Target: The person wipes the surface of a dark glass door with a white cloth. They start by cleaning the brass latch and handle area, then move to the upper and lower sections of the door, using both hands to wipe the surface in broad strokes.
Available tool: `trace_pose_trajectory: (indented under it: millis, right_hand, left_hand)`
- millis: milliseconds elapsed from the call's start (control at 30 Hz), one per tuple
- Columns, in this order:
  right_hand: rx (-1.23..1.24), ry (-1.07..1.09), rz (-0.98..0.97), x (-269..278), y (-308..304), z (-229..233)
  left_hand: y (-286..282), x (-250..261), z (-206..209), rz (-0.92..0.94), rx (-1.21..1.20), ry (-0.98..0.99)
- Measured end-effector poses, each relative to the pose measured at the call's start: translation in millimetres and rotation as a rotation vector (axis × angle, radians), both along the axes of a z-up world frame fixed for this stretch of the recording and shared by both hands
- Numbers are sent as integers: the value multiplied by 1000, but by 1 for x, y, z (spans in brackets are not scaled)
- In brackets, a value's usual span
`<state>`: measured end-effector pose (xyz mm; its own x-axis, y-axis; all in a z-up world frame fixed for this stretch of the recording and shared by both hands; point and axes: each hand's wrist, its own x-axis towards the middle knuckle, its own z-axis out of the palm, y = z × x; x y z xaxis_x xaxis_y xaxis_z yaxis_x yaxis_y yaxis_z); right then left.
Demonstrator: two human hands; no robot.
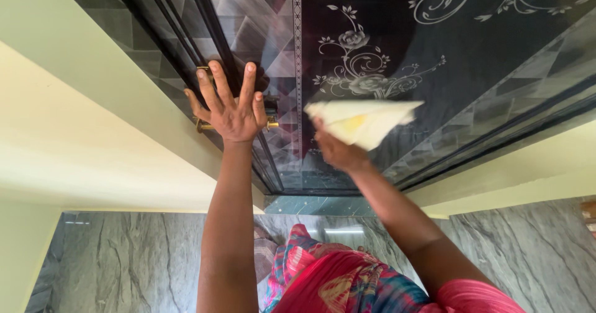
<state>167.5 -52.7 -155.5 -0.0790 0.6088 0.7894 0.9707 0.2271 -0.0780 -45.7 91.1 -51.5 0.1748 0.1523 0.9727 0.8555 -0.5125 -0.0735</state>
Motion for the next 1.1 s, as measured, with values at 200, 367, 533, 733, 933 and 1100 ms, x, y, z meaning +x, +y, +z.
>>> trace_pose_trajectory:
  millis: [200,367,533,733,933,1100]
  right_hand:
    - [-696,495,136,12,-18,-148]
    - [-372,29,-44,52,-18,-163]
    - [-138,94,178,56,-23,-61]
    - [57,176,-141,102,-39,94]
    - [304,-234,-606,161,-77,136]
    - [265,-372,-522,177,-73,68]
  left_hand:
    - [0,0,0,-13,18,0]
    - [-3,-1,5,-20,30,-7]
    - [-9,-1,6,0,-14,10]
    - [-8,1,2,8,-47,1]
    - [-13,6,7,28,-34,-6]
    - [-33,43,11,-17,56,-99]
